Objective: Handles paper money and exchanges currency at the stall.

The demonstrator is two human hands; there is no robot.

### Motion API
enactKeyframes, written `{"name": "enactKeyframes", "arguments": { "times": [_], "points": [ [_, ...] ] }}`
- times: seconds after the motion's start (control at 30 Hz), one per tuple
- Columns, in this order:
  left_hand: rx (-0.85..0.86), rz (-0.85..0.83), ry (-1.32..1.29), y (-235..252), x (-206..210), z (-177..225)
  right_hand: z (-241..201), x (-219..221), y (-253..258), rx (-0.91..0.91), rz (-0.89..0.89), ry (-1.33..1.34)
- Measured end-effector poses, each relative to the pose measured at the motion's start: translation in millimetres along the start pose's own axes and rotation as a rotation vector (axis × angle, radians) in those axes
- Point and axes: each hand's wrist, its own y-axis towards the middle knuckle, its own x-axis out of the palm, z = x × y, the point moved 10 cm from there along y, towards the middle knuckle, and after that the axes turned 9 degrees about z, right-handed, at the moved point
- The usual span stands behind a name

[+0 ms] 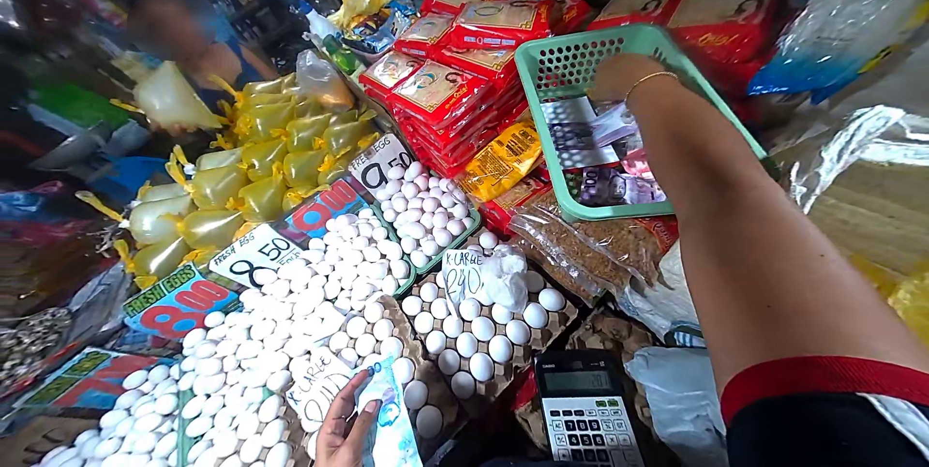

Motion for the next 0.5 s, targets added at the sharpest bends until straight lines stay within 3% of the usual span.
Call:
{"name": "enactKeyframes", "arguments": {
  "times": [0.17, 0.33, 0.43, 0.5],
  "points": [
    [0.026, 0.014, 0.010, -4.3, -7.6, 0.0, 7.5, -17.4, -5.9, 0.009, 0.029, 0.023],
    [0.019, 0.018, 0.035, -8.1, -6.3, -3.0, 3.4, -71.1, -5.0, -0.056, 0.190, 0.315],
    [0.015, 0.014, 0.022, -9.2, -4.1, -4.3, -10.1, -84.9, -18.6, -0.061, 0.120, 0.543],
    [0.026, 0.010, 0.010, -9.0, -4.6, -4.1, -17.5, -78.0, -26.0, -0.045, 0.021, 0.558]
  ]
}}
